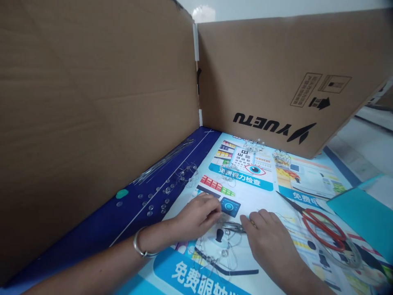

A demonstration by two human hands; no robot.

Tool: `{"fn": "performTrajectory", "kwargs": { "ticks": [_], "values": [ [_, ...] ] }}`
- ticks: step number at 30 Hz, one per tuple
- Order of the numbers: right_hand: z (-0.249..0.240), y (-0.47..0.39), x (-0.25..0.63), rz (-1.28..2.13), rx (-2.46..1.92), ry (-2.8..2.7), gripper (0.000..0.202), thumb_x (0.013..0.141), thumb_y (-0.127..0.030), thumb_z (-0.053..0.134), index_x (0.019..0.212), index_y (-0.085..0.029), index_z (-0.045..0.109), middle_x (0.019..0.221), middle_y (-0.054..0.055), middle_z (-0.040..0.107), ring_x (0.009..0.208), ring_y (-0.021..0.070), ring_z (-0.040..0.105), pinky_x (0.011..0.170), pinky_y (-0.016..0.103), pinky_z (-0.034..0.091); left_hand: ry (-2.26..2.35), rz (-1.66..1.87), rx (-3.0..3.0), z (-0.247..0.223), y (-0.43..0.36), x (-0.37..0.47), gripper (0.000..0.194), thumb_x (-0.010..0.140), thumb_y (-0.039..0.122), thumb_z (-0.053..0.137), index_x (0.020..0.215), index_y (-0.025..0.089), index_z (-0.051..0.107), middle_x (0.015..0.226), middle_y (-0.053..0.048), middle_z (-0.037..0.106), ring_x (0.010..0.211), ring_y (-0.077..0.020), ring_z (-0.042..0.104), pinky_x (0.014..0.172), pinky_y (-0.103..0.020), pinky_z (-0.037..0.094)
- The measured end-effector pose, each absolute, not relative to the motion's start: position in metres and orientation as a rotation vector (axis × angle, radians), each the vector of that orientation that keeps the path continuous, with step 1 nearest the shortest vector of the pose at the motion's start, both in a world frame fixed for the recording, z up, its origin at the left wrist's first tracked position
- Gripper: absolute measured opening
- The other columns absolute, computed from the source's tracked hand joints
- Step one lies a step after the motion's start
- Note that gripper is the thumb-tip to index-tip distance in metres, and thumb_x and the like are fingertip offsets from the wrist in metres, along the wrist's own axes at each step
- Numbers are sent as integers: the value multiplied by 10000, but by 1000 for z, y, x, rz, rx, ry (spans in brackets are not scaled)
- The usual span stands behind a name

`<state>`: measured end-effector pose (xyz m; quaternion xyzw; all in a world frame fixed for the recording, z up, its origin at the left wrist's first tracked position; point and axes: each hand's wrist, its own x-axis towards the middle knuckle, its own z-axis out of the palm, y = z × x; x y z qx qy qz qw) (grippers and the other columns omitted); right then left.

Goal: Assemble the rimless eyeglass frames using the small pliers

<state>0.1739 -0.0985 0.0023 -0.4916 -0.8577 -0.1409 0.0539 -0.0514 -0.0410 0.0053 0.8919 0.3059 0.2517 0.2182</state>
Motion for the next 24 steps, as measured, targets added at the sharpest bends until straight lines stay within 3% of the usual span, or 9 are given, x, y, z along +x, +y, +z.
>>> {"fn": "performTrajectory", "kwargs": {
  "ticks": [17, 24],
  "values": [
    [-3, -98, 168, -522, -1405, -2568, 277, 747, -74, 506, 999, -165, 574, 757, 33, 520, 733, 190, 435, 654, 338, 311, 837, 705, 2438, -4, -45, -51, 95, 884, 161, 400, 859, 174, 491, 822, -33, 577, 765, -155, 489, 707, -293, 380],
    [-5, -98, 166, -525, -1390, -2543, 259, 740, -82, 518, 976, -167, 583, 741, 29, 512, 730, 196, 433, 650, 346, 307, 831, 677, 2491, 0, -46, -49, 115, 887, 168, 378, 798, 172, 450, 781, -26, 556, 723, -148, 475, 689, -285, 364]
  ]
}}
